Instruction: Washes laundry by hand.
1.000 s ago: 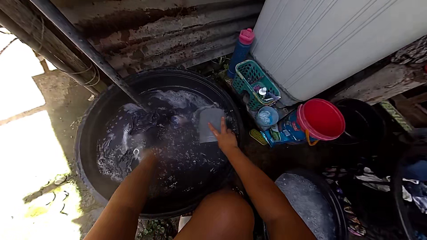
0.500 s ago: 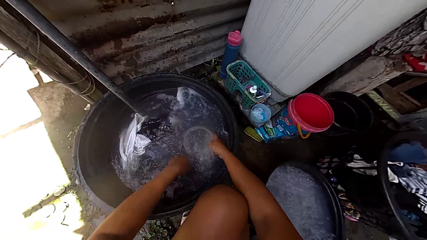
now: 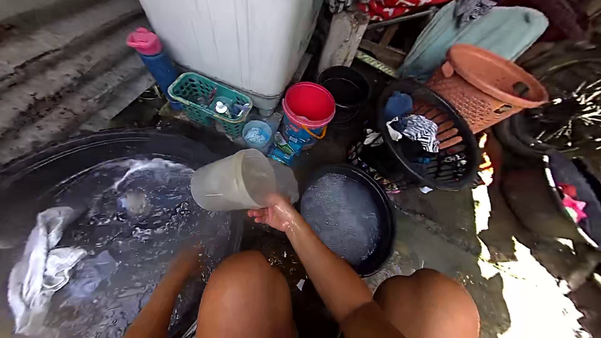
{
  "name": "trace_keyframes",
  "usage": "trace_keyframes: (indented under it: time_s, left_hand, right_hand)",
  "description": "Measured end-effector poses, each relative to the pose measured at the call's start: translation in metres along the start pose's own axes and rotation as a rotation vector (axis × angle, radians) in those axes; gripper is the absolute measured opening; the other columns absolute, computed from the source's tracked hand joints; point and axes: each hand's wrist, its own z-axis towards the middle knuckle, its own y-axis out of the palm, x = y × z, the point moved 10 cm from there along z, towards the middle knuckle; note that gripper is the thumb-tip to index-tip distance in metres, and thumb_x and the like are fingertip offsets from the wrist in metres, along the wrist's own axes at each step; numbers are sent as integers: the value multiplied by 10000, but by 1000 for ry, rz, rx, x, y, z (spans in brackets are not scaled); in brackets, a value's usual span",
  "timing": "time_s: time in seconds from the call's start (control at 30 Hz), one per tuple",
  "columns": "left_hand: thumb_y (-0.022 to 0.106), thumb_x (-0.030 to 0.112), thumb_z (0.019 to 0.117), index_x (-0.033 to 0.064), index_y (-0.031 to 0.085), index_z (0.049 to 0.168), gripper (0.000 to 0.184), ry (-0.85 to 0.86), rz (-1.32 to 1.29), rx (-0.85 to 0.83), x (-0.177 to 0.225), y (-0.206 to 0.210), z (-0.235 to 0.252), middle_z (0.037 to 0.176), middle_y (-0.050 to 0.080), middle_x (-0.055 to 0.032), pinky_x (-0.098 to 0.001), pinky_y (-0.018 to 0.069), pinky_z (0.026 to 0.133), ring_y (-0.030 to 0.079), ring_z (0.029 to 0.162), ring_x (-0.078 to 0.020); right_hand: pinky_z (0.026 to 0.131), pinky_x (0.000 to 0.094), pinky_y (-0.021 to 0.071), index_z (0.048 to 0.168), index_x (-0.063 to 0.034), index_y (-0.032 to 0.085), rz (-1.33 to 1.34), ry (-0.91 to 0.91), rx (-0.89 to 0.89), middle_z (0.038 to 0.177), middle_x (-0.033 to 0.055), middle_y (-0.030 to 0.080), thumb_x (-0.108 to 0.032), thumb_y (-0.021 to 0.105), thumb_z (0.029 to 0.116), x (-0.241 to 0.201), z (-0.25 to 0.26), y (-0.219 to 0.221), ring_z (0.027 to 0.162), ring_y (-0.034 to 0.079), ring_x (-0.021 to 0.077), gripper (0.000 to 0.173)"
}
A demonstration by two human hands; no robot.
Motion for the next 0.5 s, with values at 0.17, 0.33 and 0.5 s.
trace_keyframes:
  time_s: [0.17,0.33,0.5]
  left_hand:
    - [578,279,1040,-34,630,1301,411,46,-13,31,7,-10,13,1341,598,-317,-702,407,1051,544,1288,-508]
    - [595,261,1037,-68,594,1339,446,26,-10,37,11,-26,7,1359,572,-348,-689,372,1093,509,1321,-521]
    - [618,211,1020,-29,557,1410,462,62,-132,121,5,-45,9,1444,507,-340,-703,364,1101,482,1350,-523]
  right_hand:
    - [479,197,502,971,-70,572,366,-163,79,696,57,664,-265,264,1116,-4,-10,-57,525,611,96,392]
    - [451,185,453,818,-139,615,649,-357,-17,619,2,619,-449,240,1090,-24,-2,-84,474,554,64,558]
    - [433,182,417,687,-181,653,735,-588,-144,550,-66,566,-451,464,1029,-61,-7,-106,441,500,26,474]
